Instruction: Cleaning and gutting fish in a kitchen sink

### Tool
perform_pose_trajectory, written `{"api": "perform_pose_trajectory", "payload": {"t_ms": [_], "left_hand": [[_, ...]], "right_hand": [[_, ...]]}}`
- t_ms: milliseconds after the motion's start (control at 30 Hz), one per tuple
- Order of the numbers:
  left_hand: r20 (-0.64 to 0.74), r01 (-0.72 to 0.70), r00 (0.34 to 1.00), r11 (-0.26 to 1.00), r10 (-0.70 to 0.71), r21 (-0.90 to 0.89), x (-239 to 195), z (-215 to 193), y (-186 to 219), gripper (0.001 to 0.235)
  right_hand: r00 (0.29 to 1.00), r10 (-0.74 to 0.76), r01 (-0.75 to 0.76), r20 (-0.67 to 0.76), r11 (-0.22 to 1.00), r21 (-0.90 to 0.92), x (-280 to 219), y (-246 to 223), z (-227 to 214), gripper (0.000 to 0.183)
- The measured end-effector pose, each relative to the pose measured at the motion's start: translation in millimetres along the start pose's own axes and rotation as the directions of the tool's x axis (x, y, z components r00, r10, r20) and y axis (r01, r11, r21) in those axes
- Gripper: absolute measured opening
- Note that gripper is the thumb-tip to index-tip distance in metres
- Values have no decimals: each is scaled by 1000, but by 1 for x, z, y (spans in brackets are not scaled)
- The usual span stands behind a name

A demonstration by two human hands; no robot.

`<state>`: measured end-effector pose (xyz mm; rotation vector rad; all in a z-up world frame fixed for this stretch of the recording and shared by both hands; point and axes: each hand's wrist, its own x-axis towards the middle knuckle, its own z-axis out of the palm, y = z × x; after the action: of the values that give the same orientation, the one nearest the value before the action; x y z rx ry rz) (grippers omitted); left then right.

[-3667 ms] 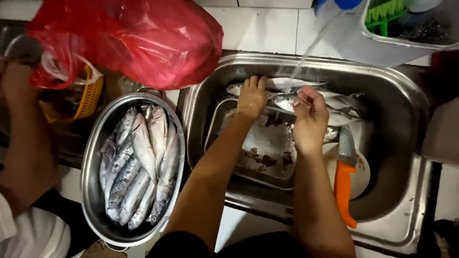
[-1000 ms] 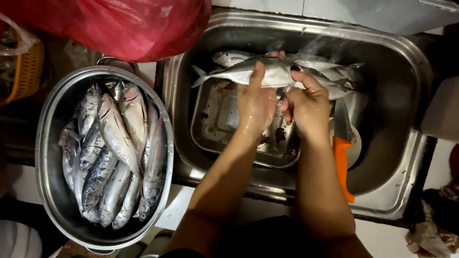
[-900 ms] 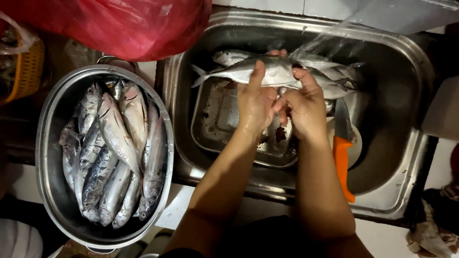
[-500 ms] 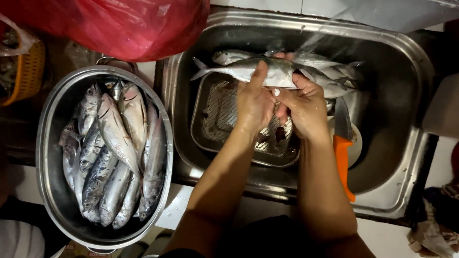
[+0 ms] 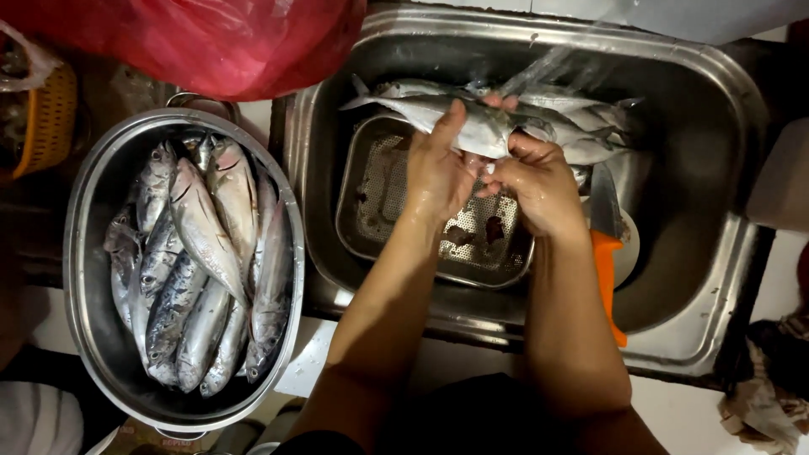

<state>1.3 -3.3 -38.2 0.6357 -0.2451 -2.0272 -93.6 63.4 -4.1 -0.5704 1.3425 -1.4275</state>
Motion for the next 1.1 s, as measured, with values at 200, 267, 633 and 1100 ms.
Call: {"api": "perform_pose_trajectory", "payload": {"t_ms": [200, 267, 633, 1100], "left_hand": [[9, 21, 1000, 999, -21, 25, 5, 9, 6, 24], [-114, 108, 990, 974, -87, 201, 4, 15, 5, 46], [317, -414, 834, 132, 451, 901, -9, 20, 9, 39], [586, -598, 722, -94, 369, 796, -9, 14, 0, 35]], "right_hand": [[998, 64, -63, -11, 997, 53, 1, -3, 1, 15], [990, 4, 25, -142, 978, 207, 0, -17, 17, 13], [876, -59, 138, -478, 982, 132, 25, 31, -18, 11], [812, -176, 212, -556, 977, 0, 26, 46, -17, 20]]}}
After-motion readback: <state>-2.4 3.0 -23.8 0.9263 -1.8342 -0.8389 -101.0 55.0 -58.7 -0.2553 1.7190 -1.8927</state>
